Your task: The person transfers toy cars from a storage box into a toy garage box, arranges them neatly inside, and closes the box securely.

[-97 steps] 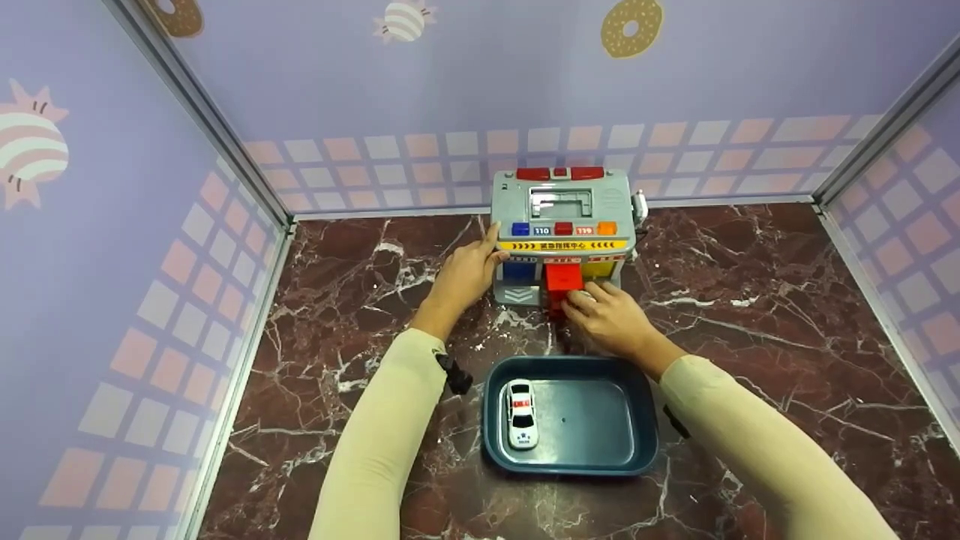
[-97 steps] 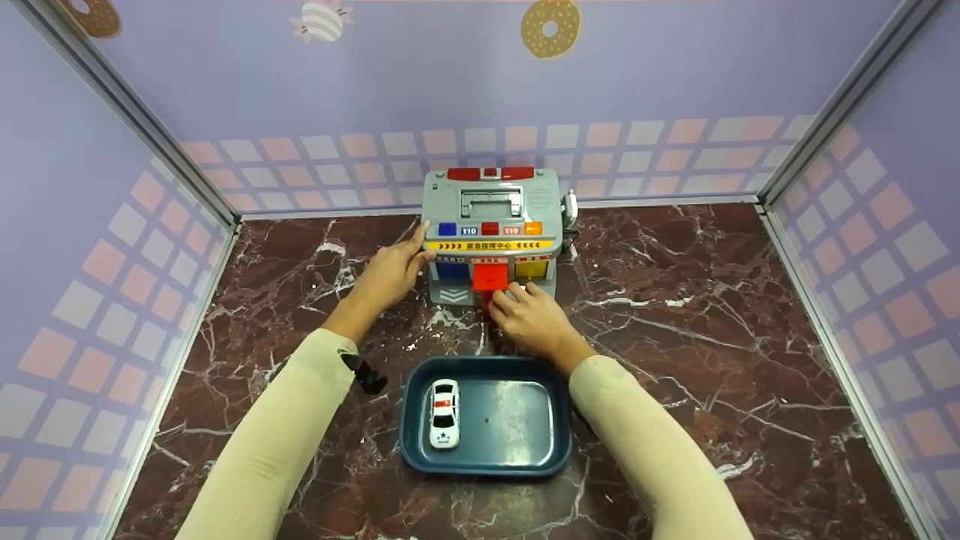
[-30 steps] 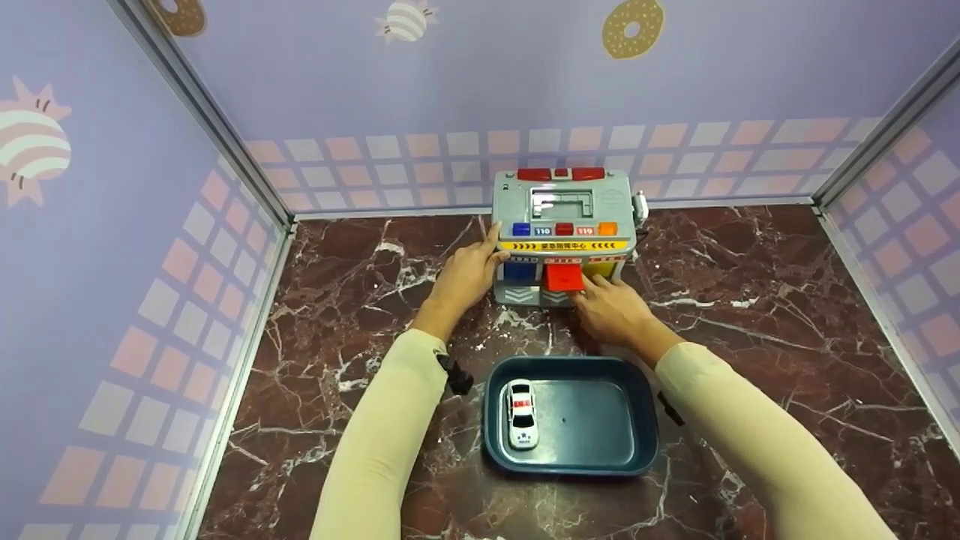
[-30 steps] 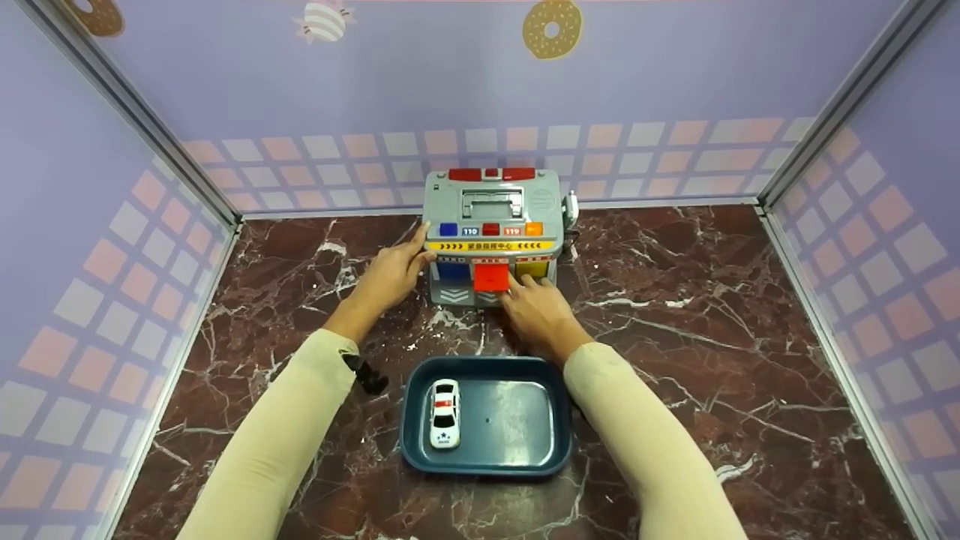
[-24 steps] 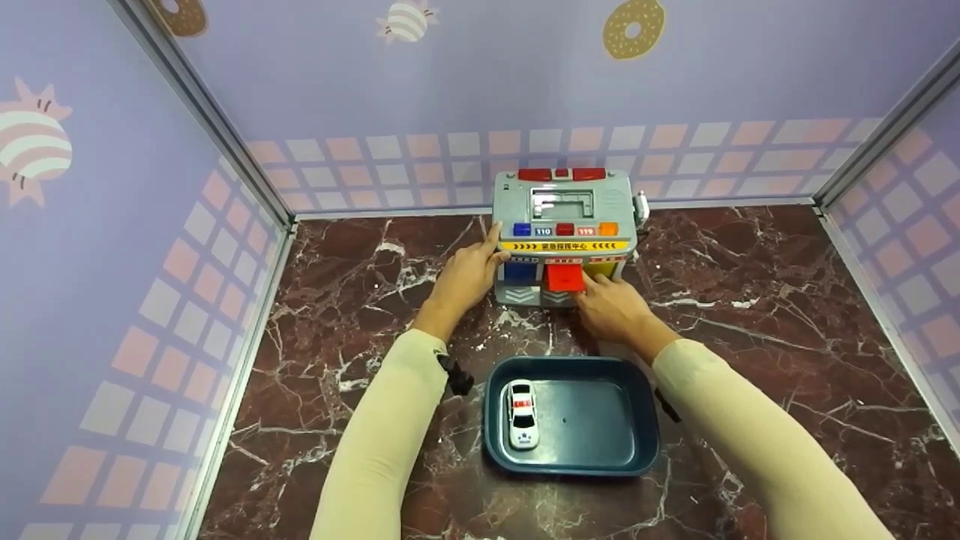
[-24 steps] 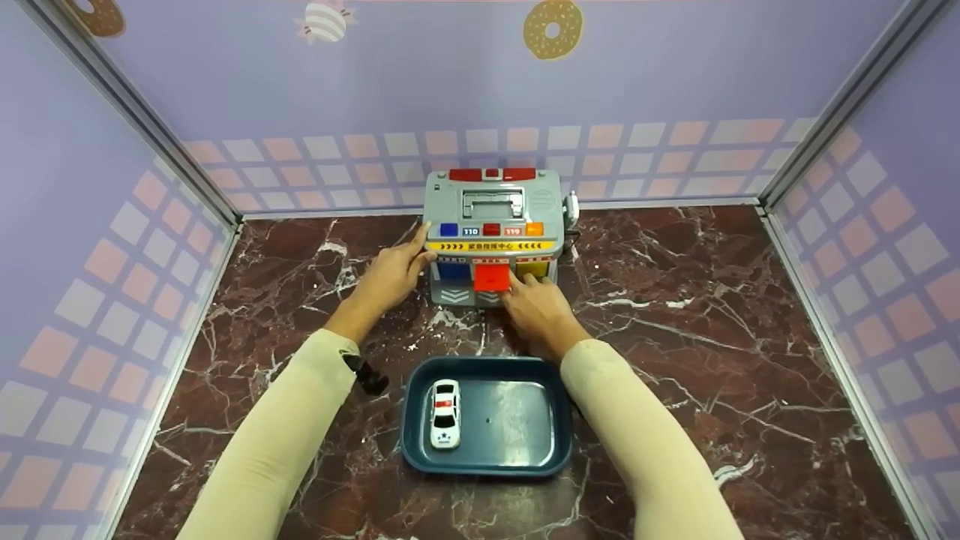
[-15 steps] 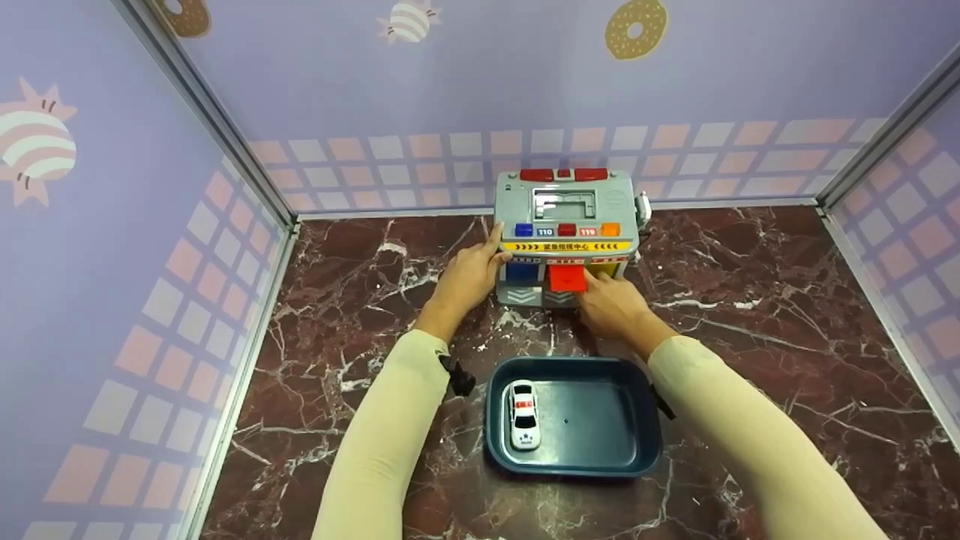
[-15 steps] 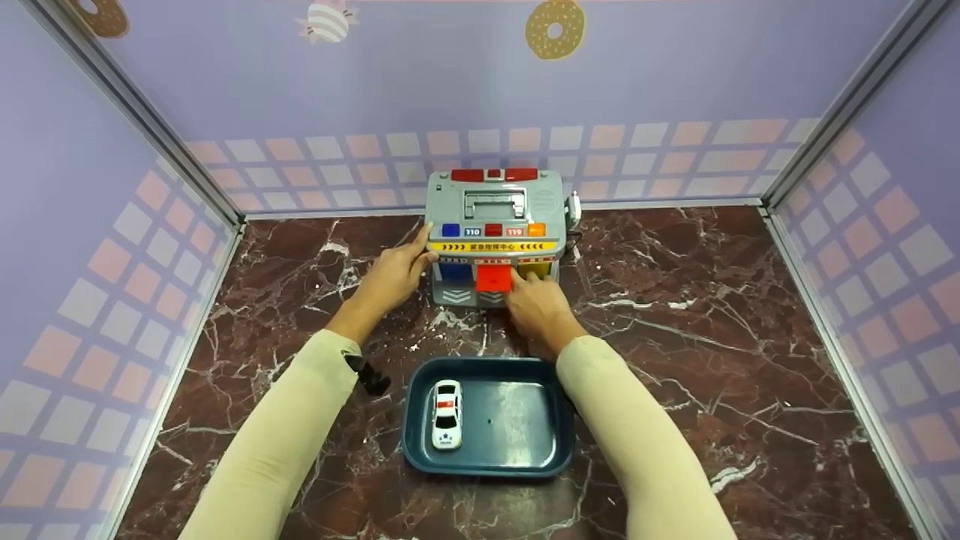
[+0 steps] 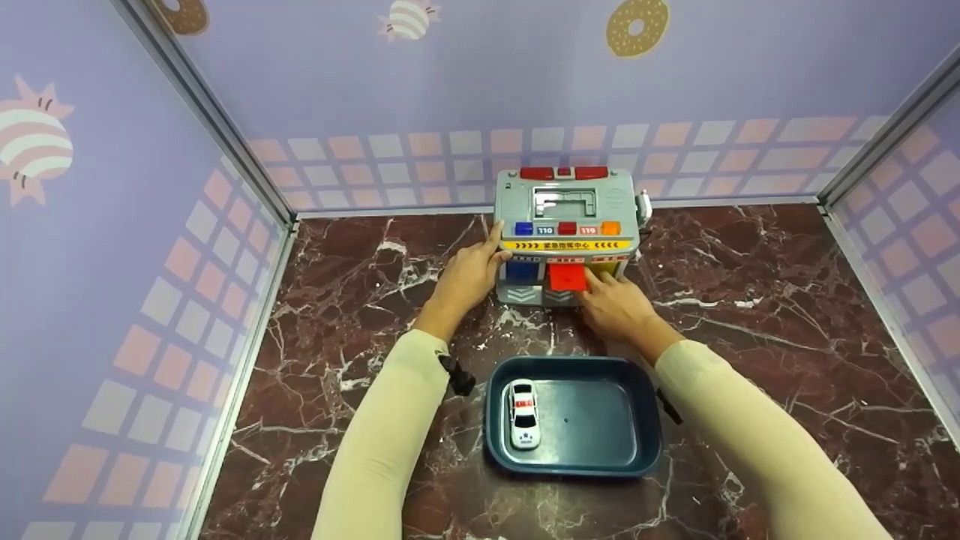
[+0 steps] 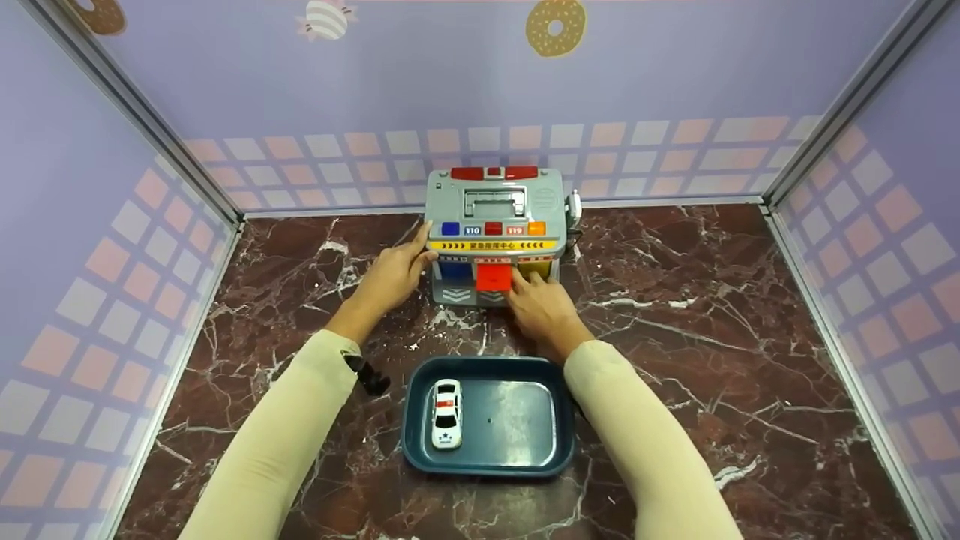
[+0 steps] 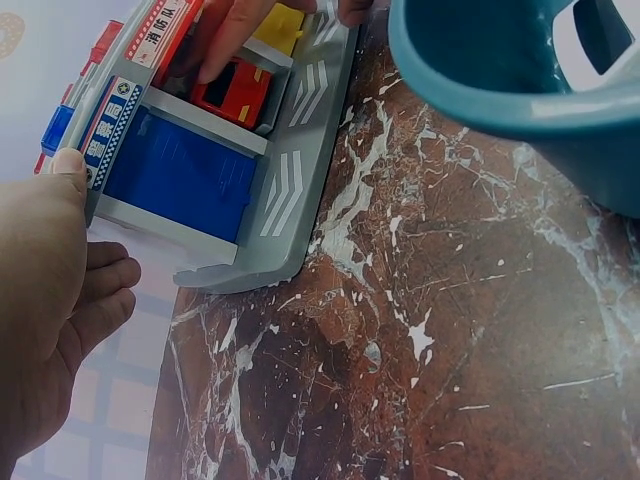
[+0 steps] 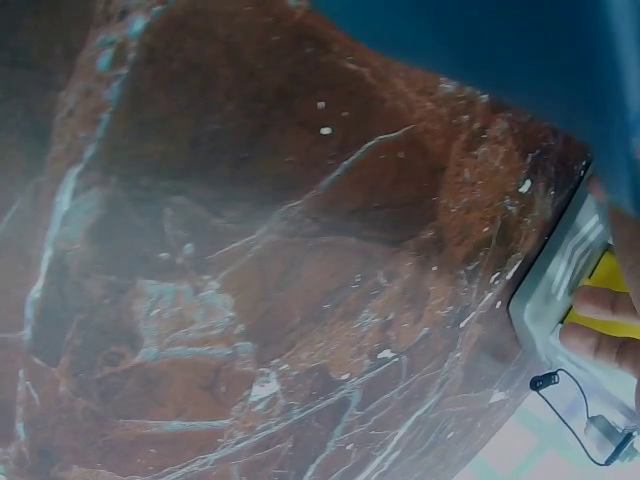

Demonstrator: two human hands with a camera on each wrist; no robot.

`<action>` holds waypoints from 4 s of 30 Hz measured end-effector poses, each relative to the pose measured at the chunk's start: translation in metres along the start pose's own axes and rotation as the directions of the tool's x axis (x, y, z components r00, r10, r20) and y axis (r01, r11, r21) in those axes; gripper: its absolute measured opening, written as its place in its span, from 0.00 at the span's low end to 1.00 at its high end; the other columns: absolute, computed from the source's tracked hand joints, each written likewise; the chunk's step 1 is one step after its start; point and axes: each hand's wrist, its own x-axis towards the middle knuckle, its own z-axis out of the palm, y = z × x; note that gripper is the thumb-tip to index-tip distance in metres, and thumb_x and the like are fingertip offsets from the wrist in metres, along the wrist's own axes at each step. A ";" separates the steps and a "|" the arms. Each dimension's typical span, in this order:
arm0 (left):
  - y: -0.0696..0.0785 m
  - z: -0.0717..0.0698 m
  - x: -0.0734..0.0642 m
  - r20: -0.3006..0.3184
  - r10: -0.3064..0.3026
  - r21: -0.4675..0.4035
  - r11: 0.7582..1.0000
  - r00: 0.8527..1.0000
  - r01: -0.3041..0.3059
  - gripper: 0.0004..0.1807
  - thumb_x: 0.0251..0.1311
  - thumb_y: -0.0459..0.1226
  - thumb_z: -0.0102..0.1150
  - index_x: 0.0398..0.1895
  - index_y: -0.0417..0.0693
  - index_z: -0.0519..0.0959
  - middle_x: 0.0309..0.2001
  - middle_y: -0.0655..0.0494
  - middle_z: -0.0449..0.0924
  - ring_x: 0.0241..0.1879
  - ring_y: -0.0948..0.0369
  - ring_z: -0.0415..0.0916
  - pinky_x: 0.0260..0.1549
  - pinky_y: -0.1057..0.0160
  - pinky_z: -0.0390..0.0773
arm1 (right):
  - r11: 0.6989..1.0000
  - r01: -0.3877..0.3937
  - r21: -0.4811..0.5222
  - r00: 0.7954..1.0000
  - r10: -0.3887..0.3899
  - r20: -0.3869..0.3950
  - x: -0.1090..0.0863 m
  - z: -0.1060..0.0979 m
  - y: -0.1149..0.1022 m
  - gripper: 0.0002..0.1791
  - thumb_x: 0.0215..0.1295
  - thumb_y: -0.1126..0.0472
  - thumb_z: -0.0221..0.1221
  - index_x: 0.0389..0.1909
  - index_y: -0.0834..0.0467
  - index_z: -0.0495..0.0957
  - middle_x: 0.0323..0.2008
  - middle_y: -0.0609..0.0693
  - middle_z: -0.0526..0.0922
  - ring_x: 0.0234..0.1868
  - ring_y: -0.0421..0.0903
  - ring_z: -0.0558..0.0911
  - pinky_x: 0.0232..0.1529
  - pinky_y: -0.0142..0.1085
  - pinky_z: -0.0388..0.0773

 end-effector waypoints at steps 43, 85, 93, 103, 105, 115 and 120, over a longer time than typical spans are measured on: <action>0.005 -0.003 -0.002 0.008 -0.005 0.018 1.000 1.000 0.004 0.37 0.86 0.54 0.46 0.90 0.51 0.59 0.51 0.38 0.90 0.55 0.36 0.88 0.62 0.37 0.85 | 0.960 0.268 -0.088 0.899 -0.281 -0.334 -0.030 -0.037 0.016 0.36 0.71 0.38 0.69 0.76 0.48 0.79 0.62 0.60 0.88 0.57 0.61 0.88 0.50 0.56 0.92; 0.002 -0.001 -0.001 -0.004 -0.001 0.010 1.000 1.000 0.001 0.37 0.85 0.54 0.48 0.90 0.52 0.60 0.48 0.37 0.89 0.51 0.35 0.89 0.58 0.36 0.86 | 0.998 0.023 -0.054 0.965 -0.037 -0.260 0.019 -0.049 0.006 0.44 0.65 0.32 0.74 0.77 0.49 0.76 0.70 0.70 0.77 0.67 0.71 0.80 0.70 0.65 0.80; 0.001 0.000 -0.001 -0.014 0.007 0.007 1.000 1.000 -0.007 0.36 0.86 0.53 0.48 0.89 0.51 0.61 0.48 0.36 0.89 0.51 0.34 0.89 0.58 0.36 0.86 | 0.997 -0.035 -0.069 0.967 0.017 -0.256 0.025 -0.046 0.000 0.45 0.62 0.35 0.77 0.76 0.48 0.77 0.66 0.70 0.77 0.61 0.71 0.79 0.63 0.64 0.81; 0.000 -0.004 -0.001 -0.009 0.013 0.016 1.000 1.000 -0.013 0.37 0.85 0.52 0.48 0.89 0.48 0.61 0.48 0.36 0.90 0.51 0.36 0.89 0.57 0.37 0.86 | 0.996 -0.039 -0.075 0.969 0.019 -0.248 0.033 -0.040 0.000 0.47 0.63 0.35 0.76 0.79 0.48 0.73 0.61 0.66 0.74 0.59 0.73 0.75 0.66 0.66 0.79; 0.000 -0.005 -0.002 -0.002 0.010 0.020 1.000 1.000 -0.010 0.37 0.85 0.53 0.47 0.89 0.48 0.60 0.50 0.38 0.90 0.53 0.37 0.89 0.59 0.38 0.86 | 0.996 -0.031 -0.088 0.971 0.009 -0.239 0.033 -0.038 0.001 0.48 0.63 0.36 0.76 0.80 0.48 0.72 0.63 0.67 0.73 0.60 0.74 0.75 0.67 0.67 0.79; -0.001 -0.002 -0.001 -0.014 0.020 0.011 1.000 1.000 -0.020 0.37 0.85 0.52 0.49 0.89 0.49 0.60 0.50 0.37 0.90 0.53 0.35 0.89 0.59 0.37 0.86 | 0.992 -0.028 -0.120 0.956 -0.009 -0.294 0.038 -0.027 0.002 0.48 0.59 0.41 0.81 0.75 0.49 0.69 0.62 0.70 0.75 0.56 0.73 0.75 0.57 0.62 0.76; 0.001 -0.001 -0.001 -0.002 0.017 0.010 1.000 1.000 -0.017 0.36 0.86 0.51 0.48 0.90 0.51 0.58 0.53 0.39 0.91 0.55 0.36 0.89 0.60 0.38 0.86 | 0.985 -0.040 -0.166 0.945 -0.017 -0.326 0.041 -0.023 0.002 0.47 0.55 0.42 0.84 0.70 0.49 0.68 0.57 0.69 0.75 0.54 0.72 0.75 0.54 0.61 0.74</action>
